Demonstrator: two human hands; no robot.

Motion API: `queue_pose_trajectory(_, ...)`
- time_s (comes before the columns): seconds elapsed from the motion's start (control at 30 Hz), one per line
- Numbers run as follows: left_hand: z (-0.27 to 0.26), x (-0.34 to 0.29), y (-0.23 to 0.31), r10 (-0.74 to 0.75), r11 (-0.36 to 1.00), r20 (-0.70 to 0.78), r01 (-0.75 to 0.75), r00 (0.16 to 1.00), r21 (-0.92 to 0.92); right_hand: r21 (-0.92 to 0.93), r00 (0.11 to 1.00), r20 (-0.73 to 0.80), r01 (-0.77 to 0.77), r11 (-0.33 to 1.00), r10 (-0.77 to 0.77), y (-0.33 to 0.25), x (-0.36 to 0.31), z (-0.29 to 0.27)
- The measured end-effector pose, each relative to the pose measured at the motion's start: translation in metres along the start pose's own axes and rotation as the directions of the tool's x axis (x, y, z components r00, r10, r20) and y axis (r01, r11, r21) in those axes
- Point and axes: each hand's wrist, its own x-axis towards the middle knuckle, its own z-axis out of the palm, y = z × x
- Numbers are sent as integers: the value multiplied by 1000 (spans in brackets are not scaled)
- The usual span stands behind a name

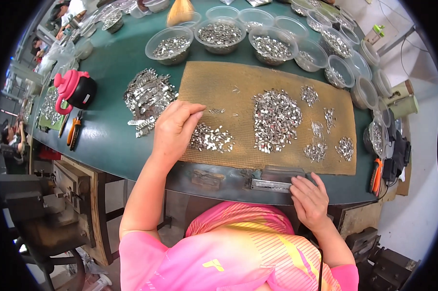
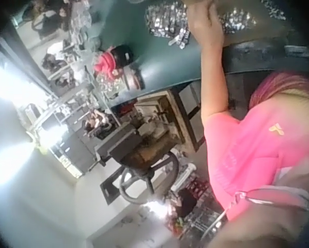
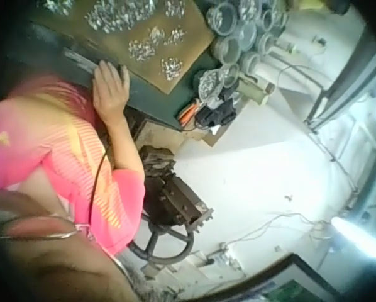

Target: The person places small metal clips into a guide strip by hand, then uses a manual press machine to process them.

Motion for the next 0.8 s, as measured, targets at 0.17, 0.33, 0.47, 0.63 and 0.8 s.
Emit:
queue_pose_trajectory(0.17,1,9,-9,66,997,59,-68,996,44,60,992,105,68,996,-74,7,33,-17)
queue_pose_trajectory(0.33,5,15,-12,72,995,115,-80,991,65,-45,978,72,197,979,-193,3,119,0)
queue_pose_trajectory(0.47,3,16,-14,61,993,132,-73,989,89,-60,965,118,243,968,-235,18,176,42)
queue_pose_trajectory(0.63,-1,18,-18,69,992,133,-82,989,96,-62,927,231,316,947,-294,36,211,71)
queue_pose_trajectory(0.8,5,20,-21,62,992,181,-81,981,99,-9,891,280,374,928,-356,37,223,77)
